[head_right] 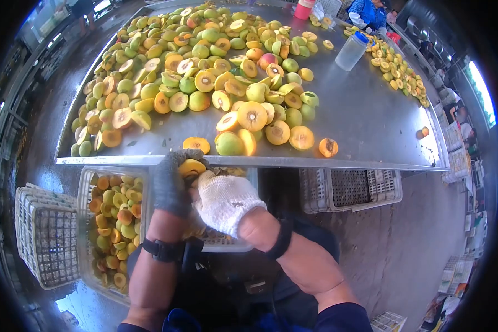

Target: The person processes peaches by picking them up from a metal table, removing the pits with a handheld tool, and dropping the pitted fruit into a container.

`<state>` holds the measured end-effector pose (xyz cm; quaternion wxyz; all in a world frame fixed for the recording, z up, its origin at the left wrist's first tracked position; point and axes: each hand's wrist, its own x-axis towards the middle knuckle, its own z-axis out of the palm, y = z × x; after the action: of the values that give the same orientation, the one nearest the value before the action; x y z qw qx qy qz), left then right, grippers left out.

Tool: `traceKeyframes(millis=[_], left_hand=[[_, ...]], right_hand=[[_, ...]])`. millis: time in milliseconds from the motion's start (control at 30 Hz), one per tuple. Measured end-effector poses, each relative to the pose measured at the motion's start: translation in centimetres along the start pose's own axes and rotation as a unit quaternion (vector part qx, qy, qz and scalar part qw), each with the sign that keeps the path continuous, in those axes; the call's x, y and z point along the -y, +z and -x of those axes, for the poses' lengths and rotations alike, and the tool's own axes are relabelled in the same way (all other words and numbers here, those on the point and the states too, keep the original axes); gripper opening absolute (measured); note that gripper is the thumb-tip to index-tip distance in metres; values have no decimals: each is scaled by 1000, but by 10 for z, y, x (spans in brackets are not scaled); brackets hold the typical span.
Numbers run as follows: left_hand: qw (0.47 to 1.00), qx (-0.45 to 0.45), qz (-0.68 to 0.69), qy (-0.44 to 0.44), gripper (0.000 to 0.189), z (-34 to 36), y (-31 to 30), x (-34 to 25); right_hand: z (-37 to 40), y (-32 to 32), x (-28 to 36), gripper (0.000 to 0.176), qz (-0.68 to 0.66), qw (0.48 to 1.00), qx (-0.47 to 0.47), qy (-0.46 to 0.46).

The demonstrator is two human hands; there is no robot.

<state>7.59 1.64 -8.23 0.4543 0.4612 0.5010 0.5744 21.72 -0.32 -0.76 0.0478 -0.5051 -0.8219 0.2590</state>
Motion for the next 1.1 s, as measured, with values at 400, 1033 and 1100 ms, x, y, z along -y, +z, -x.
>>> traceKeyframes(millis=[400,1033,1100], left_hand=[[989,77,-44,115,25,6,-1,-3],[994,54,-25,87,32,10,-5,13],[988,81,-57,122,34,8,-6,5]], right_hand=[[-3,-12,-53,41,-618,753,218,61],[9,-4,-25,41,-548,810,186,92],[7,-9,-27,41,-478,856,175,88]])
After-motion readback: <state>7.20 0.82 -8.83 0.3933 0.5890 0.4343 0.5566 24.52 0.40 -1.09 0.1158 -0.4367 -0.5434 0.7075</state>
